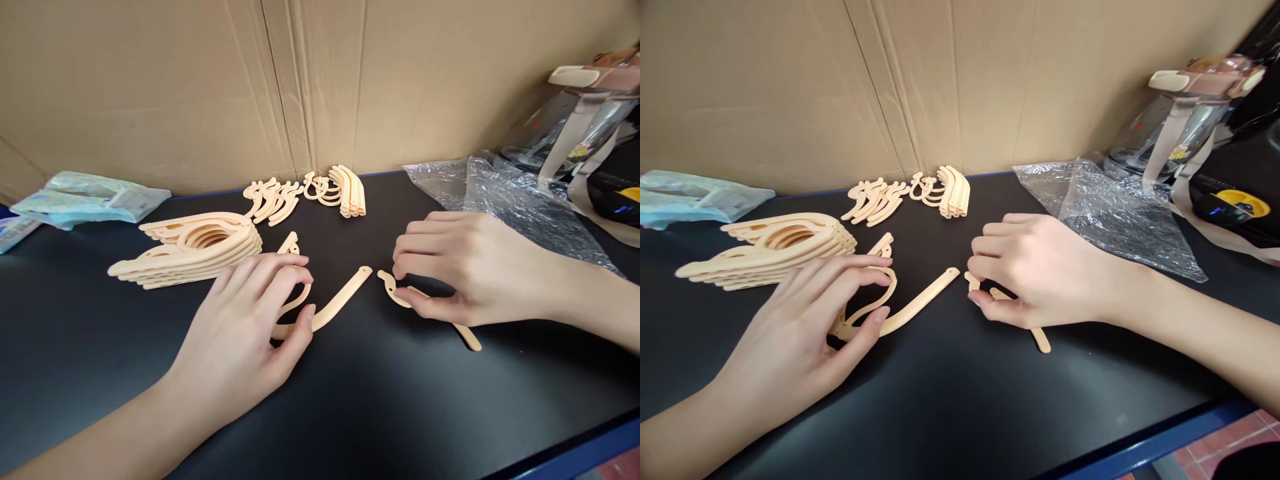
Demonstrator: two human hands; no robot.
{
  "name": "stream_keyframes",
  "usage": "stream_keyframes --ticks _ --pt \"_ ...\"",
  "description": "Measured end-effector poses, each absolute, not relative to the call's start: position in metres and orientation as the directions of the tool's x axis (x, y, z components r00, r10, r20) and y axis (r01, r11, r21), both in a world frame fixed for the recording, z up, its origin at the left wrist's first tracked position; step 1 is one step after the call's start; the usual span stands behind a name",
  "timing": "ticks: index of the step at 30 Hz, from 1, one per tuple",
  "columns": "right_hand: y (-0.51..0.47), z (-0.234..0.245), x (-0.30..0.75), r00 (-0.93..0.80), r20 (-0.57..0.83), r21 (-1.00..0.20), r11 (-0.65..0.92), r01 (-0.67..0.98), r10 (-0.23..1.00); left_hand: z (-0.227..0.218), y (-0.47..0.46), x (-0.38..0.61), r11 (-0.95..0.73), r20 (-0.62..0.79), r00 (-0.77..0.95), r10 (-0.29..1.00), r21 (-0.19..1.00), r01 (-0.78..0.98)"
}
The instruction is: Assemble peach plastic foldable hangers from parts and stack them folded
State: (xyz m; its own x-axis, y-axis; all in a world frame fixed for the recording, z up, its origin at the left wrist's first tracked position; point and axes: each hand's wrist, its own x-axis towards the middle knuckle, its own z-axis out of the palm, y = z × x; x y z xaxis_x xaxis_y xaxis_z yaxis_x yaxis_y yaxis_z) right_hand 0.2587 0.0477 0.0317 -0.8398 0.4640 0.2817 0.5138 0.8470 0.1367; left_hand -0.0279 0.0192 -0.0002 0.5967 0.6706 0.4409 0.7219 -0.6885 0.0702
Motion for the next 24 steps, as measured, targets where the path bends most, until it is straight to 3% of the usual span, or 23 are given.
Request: stream_keyframes --ticks 7,12,19,24 --pt "0.045 0.025 0.259 -0.858 0.262 0.270 0.820 0.504 0.441 -0.002 0.022 -0.029 -0.577 0.408 0.461 0.788 0.225 0.785" --pt "0.046 0.023 0.259 -0.829 0.271 0.329 0.762 0.557 0.489 -0.001 0.026 -0.031 -0.548 0.345 0.435 0.832 0.388 0.741" --pt "0.056 0.018 0.259 -0.764 0.278 0.093 0.776 0.624 0.582 0.002 0.032 -0.031 -0.576 0.341 0.466 0.817 0.543 0.611" --pt "0.055 0.017 0.257 -0.741 0.277 -0.033 0.777 0.629 0.612 0.007 0.035 -0.031 -0.574 0.266 0.559 0.785 0.653 0.495"
